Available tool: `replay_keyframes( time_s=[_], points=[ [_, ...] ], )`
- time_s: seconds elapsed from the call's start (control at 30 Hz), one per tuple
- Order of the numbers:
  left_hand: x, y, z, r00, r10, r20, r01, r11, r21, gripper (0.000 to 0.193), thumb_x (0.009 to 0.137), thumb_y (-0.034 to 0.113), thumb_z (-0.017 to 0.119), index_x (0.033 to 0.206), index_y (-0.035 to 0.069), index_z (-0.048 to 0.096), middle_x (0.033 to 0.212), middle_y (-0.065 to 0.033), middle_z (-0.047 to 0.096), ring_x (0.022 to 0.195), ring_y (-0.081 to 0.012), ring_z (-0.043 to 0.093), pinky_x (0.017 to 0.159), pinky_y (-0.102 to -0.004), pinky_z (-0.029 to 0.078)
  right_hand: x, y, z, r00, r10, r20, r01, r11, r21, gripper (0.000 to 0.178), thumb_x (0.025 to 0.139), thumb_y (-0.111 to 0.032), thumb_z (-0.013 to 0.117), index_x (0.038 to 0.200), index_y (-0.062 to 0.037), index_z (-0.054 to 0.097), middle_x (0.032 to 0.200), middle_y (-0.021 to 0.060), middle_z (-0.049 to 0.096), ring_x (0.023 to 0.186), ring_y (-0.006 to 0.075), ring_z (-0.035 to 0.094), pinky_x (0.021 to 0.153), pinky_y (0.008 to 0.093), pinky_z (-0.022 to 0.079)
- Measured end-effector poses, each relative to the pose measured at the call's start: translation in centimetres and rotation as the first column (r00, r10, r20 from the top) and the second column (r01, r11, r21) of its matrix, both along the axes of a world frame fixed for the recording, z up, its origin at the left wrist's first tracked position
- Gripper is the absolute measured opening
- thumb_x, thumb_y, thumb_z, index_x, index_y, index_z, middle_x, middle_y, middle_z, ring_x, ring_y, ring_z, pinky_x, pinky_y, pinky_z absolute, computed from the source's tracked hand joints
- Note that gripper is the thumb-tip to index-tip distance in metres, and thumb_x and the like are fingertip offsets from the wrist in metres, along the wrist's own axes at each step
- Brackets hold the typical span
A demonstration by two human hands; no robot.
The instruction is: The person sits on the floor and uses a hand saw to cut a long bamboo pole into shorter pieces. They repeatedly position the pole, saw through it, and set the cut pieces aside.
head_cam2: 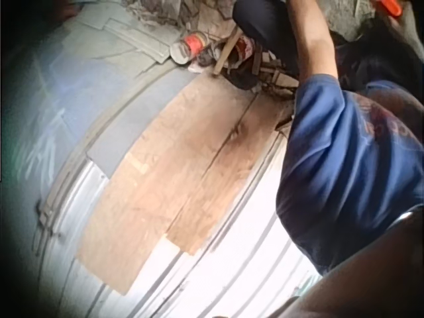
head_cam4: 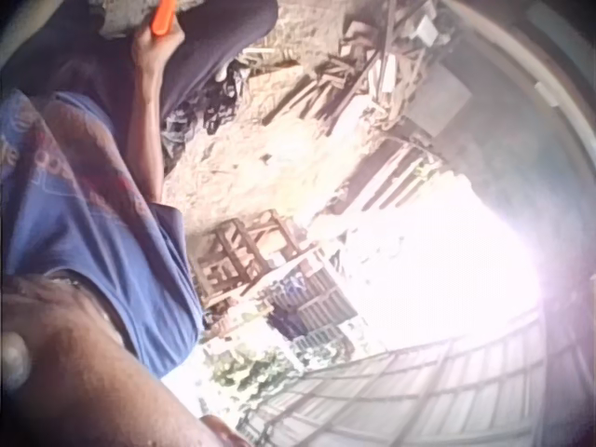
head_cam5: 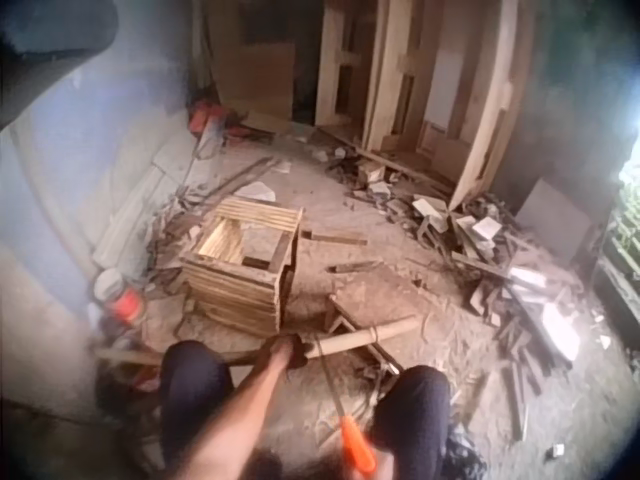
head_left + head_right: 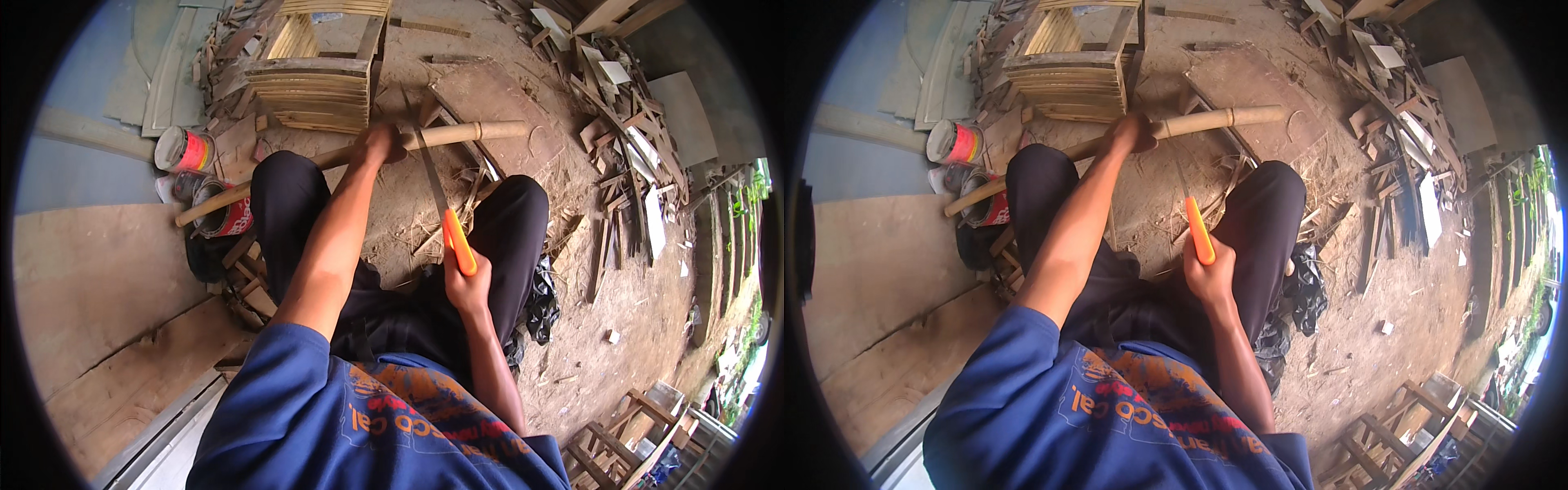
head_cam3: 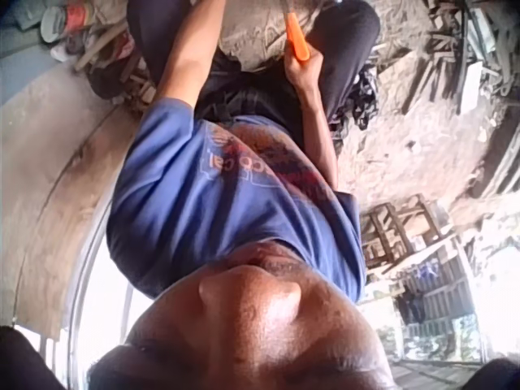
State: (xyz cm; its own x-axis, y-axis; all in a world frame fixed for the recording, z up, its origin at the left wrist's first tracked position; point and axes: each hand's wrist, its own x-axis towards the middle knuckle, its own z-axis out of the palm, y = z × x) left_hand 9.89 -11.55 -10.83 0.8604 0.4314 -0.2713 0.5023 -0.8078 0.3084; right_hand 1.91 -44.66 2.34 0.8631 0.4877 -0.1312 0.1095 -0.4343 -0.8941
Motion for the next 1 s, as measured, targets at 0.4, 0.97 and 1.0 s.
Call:
replay_keyframes(
  time_s=[0.4, 0.97, 1.0],
  points=[
    [-1.2, -1.7, 4.8, 0.994, 0.106, 0.004, -0.105, 0.993, -0.045, 0.039, 0.073, 0.032, 0.078, 0.101, 0.005, 0.077, 0.104, -0.0198, 0.075, 0.1, -0.0343, 0.073, 0.087, -0.0439, 0.059, -2.8, -5.1, 5.4, 0.993, 0.011, -0.118, -0.015, 0.999, -0.036, 0.028, 0.097, -0.014, 0.066, 0.075, 0.0029, 0.06, 0.055, -0.0005, 0.047, 0.054, 0.0049, 0.04, 0.048, 0.0289, 0.035],
    [-0.7, -1.6, 4.5, 0.996, 0.005, -0.094, -0.008, 1.0, -0.03, 0.04, 0.074, 0.033, 0.076, 0.105, 0.008, 0.078, 0.108, -0.0172, 0.074, 0.103, -0.0341, 0.072, 0.089, -0.0446, 0.058, 5.0, 4.9, 2.0, 1.0, 0.012, -0.023, -0.013, 1.0, -0.026, 0.03, 0.091, -0.021, 0.067, 0.079, 0.0067, 0.063, 0.055, 0.0098, 0.056, 0.056, 0.0085, 0.052, 0.054, 0.0354, 0.046],
    [-0.6, -1.3, 4.4, 0.998, 0.011, -0.059, -0.011, 1.0, -0.007, 0.04, 0.074, 0.035, 0.075, 0.103, 0.007, 0.077, 0.107, -0.0183, 0.074, 0.101, -0.0341, 0.072, 0.087, -0.0451, 0.058, 5.1, 4.7, 1.4, 0.999, 0.035, 0.01, -0.035, 0.999, 0.036, 0.028, 0.092, -0.02, 0.067, 0.08, 0.006, 0.064, 0.055, 0.0094, 0.056, 0.056, 0.0081, 0.052, 0.054, 0.0353, 0.046]
  ],
)
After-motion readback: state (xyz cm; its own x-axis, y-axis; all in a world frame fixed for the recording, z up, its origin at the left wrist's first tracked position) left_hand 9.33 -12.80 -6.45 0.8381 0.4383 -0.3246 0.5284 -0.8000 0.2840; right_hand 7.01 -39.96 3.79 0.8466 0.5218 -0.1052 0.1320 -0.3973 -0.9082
